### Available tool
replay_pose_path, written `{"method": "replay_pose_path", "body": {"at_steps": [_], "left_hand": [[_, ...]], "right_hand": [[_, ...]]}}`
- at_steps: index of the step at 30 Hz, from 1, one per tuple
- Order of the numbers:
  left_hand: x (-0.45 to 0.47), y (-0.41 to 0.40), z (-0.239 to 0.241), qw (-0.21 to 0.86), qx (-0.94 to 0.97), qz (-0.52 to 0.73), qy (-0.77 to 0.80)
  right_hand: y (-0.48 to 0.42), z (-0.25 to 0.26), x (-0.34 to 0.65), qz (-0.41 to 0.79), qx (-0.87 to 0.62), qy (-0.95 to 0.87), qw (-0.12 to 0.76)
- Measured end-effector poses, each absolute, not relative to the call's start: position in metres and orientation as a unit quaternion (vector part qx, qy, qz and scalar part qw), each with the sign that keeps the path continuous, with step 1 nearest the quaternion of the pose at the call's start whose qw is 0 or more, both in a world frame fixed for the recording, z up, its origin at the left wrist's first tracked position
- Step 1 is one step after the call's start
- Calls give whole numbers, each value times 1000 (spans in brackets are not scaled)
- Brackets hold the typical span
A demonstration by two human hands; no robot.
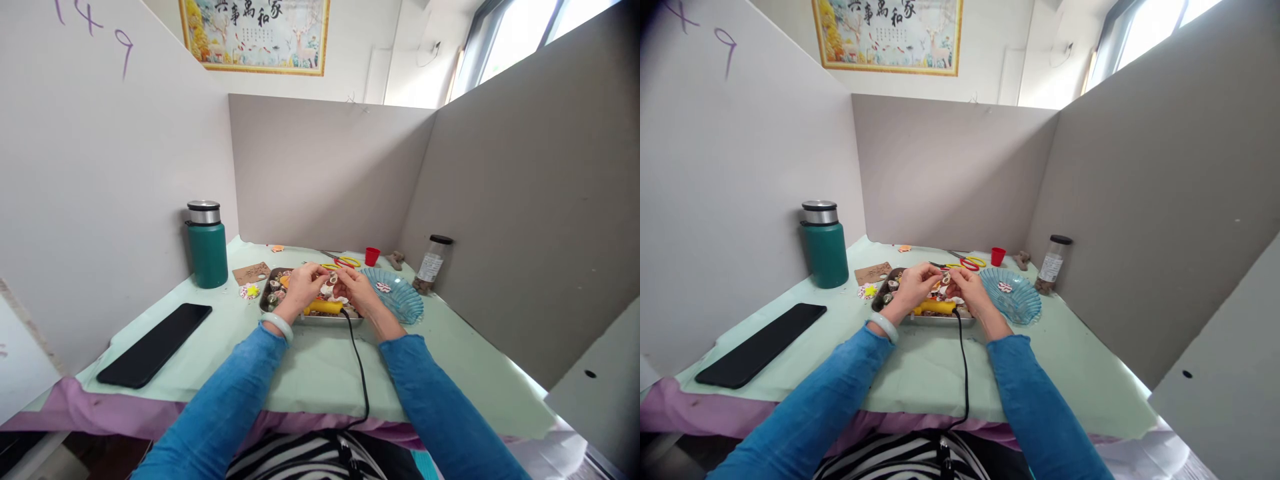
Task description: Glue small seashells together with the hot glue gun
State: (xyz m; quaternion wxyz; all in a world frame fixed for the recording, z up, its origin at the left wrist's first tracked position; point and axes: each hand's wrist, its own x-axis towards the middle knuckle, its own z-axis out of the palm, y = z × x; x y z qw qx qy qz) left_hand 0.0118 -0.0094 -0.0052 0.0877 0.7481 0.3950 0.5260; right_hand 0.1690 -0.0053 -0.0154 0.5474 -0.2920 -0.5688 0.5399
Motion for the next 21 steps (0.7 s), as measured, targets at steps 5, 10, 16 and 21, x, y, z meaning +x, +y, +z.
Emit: {"method": "replay_pose_path", "body": {"at_steps": [5, 10, 16, 21], "left_hand": [[12, -10, -6, 70, 750, 518, 406], [12, -9, -7, 64, 747, 518, 412], [12, -8, -7, 75, 729, 521, 438], [13, -9, -5, 82, 725, 516, 448]], "right_hand": [[-3, -18, 170, 539, -294, -579, 536], [-1, -20, 170, 539, -288, -581, 537], [-3, -19, 170, 537, -283, -589, 534], [-4, -18, 169, 534, -273, -594, 536]]}}
